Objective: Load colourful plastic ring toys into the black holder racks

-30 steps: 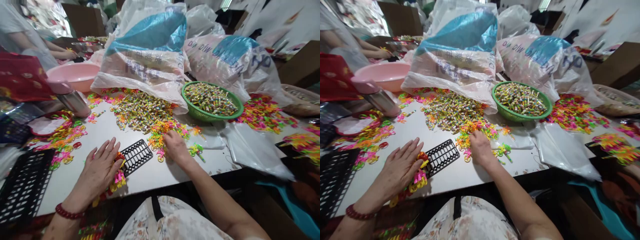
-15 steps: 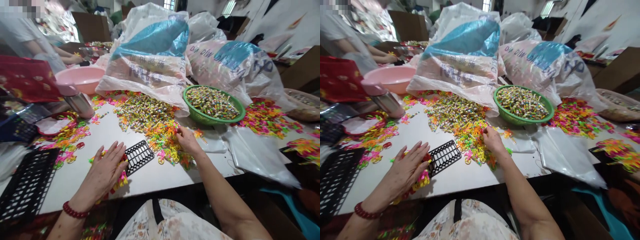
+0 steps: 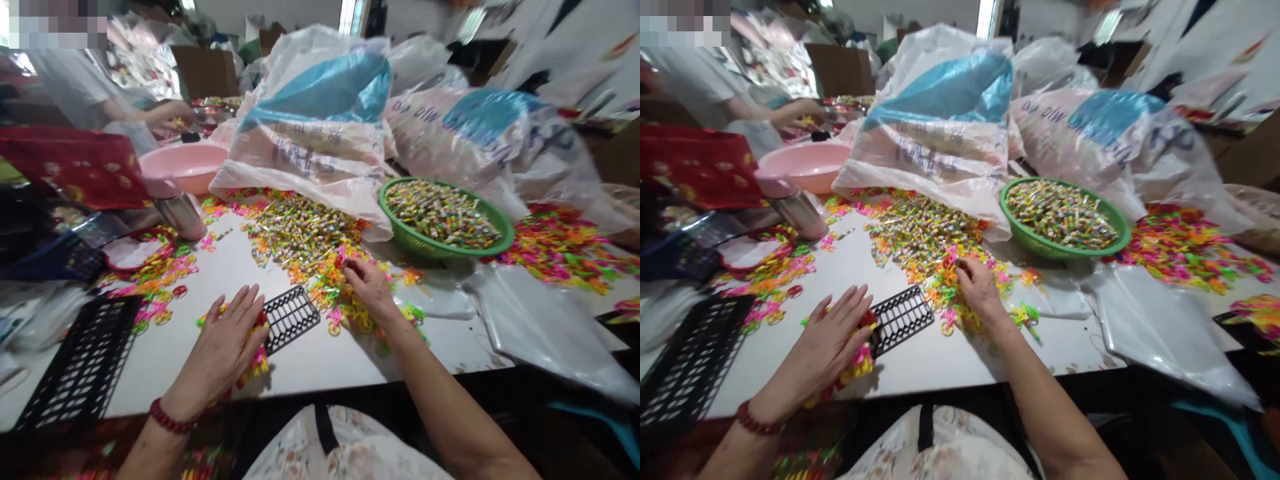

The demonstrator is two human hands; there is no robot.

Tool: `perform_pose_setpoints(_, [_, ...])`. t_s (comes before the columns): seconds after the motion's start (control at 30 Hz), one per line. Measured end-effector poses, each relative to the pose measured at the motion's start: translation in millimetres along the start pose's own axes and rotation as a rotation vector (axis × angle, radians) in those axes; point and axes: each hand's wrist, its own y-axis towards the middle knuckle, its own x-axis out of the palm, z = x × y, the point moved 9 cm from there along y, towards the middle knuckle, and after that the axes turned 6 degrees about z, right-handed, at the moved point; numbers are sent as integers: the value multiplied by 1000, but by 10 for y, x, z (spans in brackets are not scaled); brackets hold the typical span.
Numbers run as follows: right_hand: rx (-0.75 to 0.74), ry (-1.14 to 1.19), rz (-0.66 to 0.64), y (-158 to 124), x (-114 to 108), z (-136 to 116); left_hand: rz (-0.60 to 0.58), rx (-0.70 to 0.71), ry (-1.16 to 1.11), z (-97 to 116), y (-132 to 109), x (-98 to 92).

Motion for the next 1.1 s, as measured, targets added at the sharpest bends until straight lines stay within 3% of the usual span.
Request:
perform_pose_setpoints(0.1, [214,336,-143,-235,466,26,-55,-72,-35,-16,8,-33])
perform_pose_setpoints(0.2, [391,503,-312,-544,1007,10,-108,-102,-77,-26,24,-15])
perform_pose_setpoints(0.27, [426,516,-414,-733,1282,-21,-128,-118,-99,-37,32,-5])
perform_pose_setpoints(0.33, [370,458,-491,-881,1450,-65,-140,-129,-111,-43,35,-4])
perform_pose_setpoints(0.43, [214,311,-532,-1040,1530,-136,-143,-138,-124,-45,37,-14])
perform_pose_setpoints(0.57, [162,273,-541,-1197,1533,-189,-153,-140,-146,-31,35,-24])
perform_pose_setpoints(0.77, [-100,79,-579,-1237,1527,-316,-170,-134,-166,3,41,-44])
perform_pose_setpoints(0.9, [-213,-76,-582,-1249,1567,-336,-163,-7,-198,132,51,-86])
perform_pose_setpoints(1.1, [-210,-174,-632,-1238,1578,-354,-152,150,-173,262,18,-84])
